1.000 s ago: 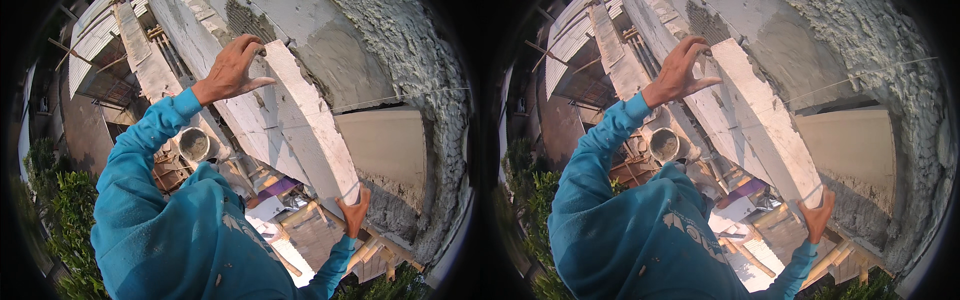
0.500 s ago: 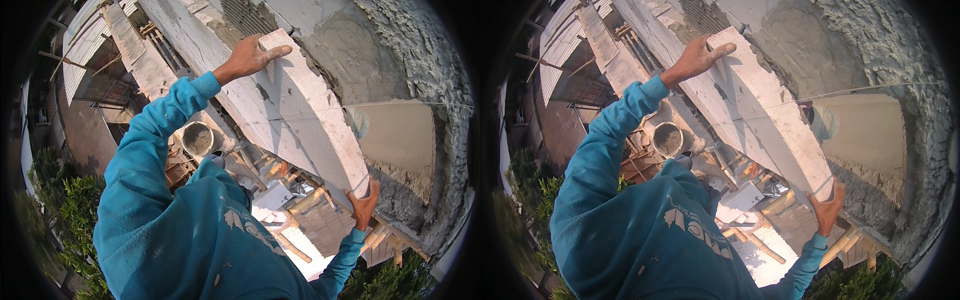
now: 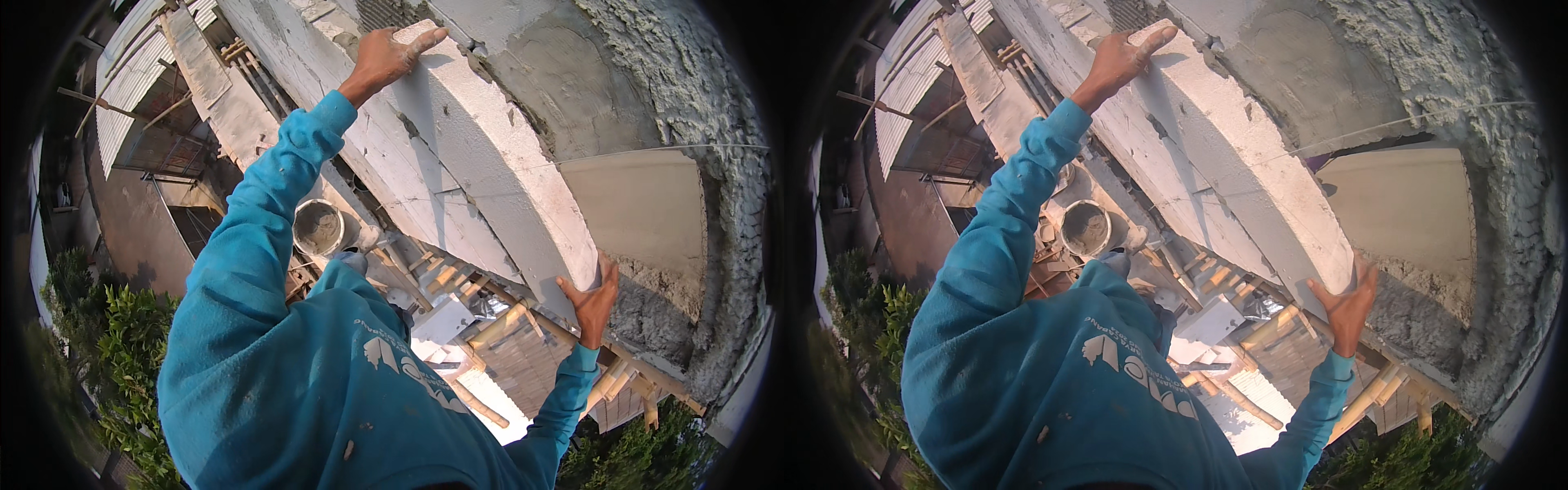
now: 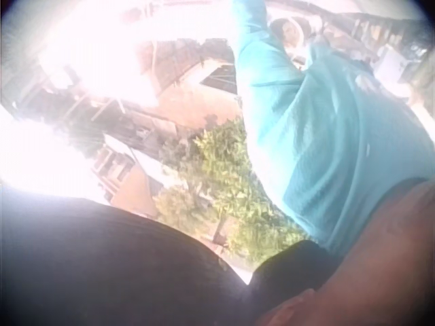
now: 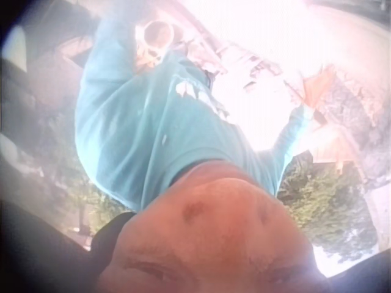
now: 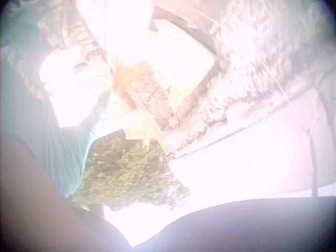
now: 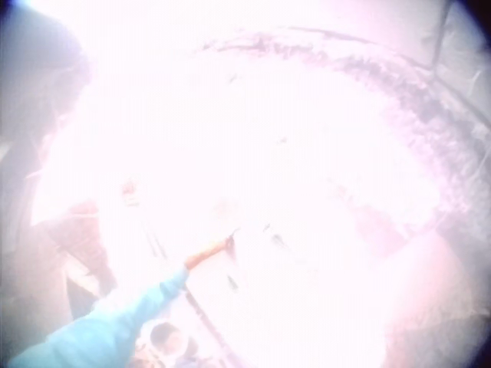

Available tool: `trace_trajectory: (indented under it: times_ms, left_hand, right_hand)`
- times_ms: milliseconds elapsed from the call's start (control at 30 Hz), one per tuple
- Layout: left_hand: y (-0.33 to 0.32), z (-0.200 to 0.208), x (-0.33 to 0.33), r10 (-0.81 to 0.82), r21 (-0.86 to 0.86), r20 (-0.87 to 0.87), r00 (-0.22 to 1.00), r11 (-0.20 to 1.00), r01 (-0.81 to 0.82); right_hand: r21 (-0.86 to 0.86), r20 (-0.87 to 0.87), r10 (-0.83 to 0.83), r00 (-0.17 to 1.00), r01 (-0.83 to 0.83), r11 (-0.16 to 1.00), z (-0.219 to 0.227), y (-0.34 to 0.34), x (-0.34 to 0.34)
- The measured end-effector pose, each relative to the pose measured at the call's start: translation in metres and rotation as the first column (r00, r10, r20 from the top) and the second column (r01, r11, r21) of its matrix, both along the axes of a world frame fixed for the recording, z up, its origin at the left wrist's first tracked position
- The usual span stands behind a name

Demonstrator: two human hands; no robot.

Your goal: The person installs white roof tiles on a sloped roof using a trowel to apply mortar and a hammer to tap tiles into place. The person repeatedly scoops mortar, spreads it on the roof surface, places tiles, and adjusts them with the hammer.

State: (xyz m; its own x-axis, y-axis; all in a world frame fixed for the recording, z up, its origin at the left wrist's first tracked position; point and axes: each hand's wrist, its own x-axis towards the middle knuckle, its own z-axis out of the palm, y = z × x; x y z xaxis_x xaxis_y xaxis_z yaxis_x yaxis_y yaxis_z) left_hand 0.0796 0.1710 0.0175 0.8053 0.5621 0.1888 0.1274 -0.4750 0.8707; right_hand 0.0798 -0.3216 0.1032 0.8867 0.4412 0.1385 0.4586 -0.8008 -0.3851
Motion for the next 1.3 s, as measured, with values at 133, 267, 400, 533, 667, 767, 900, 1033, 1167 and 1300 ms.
trace_trajectory:
  times_ms: [133, 267, 400, 533, 667, 767, 900, 1033, 1167, 1300]
  left_hand:
    - [0.003, 0.0, 0.003, 0.007, 0.022, 0.014, 1.0, 1.0, -0.008]
    - [0.006, -0.004, 0.003, 0.063, 0.032, 0.042, 0.997, 0.997, -0.064]
    - [0.003, -0.007, 0.013, 0.089, 0.01, 0.038, 0.995, 0.996, -0.089]
    - [0.008, -0.011, 0.017, 0.131, 0.009, 0.101, 0.986, 0.991, -0.132]
    - [0.014, -0.012, 0.013, 0.163, 0.006, 0.076, 0.984, 0.986, -0.164]
    - [0.012, -0.017, 0.016, 0.205, 0.005, 0.073, 0.976, 0.979, -0.205]
    - [-0.001, -0.014, 0.022, 0.257, -0.036, 0.169, 0.952, 0.966, -0.254]
    - [0.01, -0.034, 0.03, 0.393, -0.326, 0.242, 0.887, 0.894, -0.307]
    - [-0.061, 0.002, 0.005, 0.181, -0.589, 0.086, 0.98, 0.803, -0.097]
    - [-0.056, -0.006, 0.014, 0.065, -0.614, 0.006, 0.998, 0.788, -0.047]
  right_hand:
    - [-0.023, 0.034, 0.029, 0.999, -0.028, 0.999, -0.011, -0.003, 0.005]
    - [0.004, 0.043, 0.015, 0.999, -0.016, 1.0, -0.02, -0.002, 0.002]
    - [0.001, 0.089, 0.036, 0.995, -0.036, 0.999, -0.027, -0.006, 0.005]
    - [-0.058, 0.141, 0.04, 0.989, -0.032, 0.998, -0.036, -0.01, 0.004]
    - [-0.087, 0.111, 0.028, 0.993, -0.019, 0.996, -0.036, 0.0, 0.0]
    - [-0.088, 0.111, 0.028, 0.993, -0.018, 0.996, -0.037, -0.003, -0.001]
    - [-0.095, 0.19, 0.045, 0.981, -0.027, 0.995, -0.043, -0.011, 0.004]
    - [-0.091, 0.24, 0.063, 0.969, -0.043, 0.995, -0.035, 0.004, 0.001]
    - [-0.123, 0.239, -0.023, 0.971, 0.054, 0.991, -0.031, -0.002, -0.01]
    - [0.138, 0.31, -0.126, 0.942, 0.087, 0.987, -0.033, -0.029, -0.008]
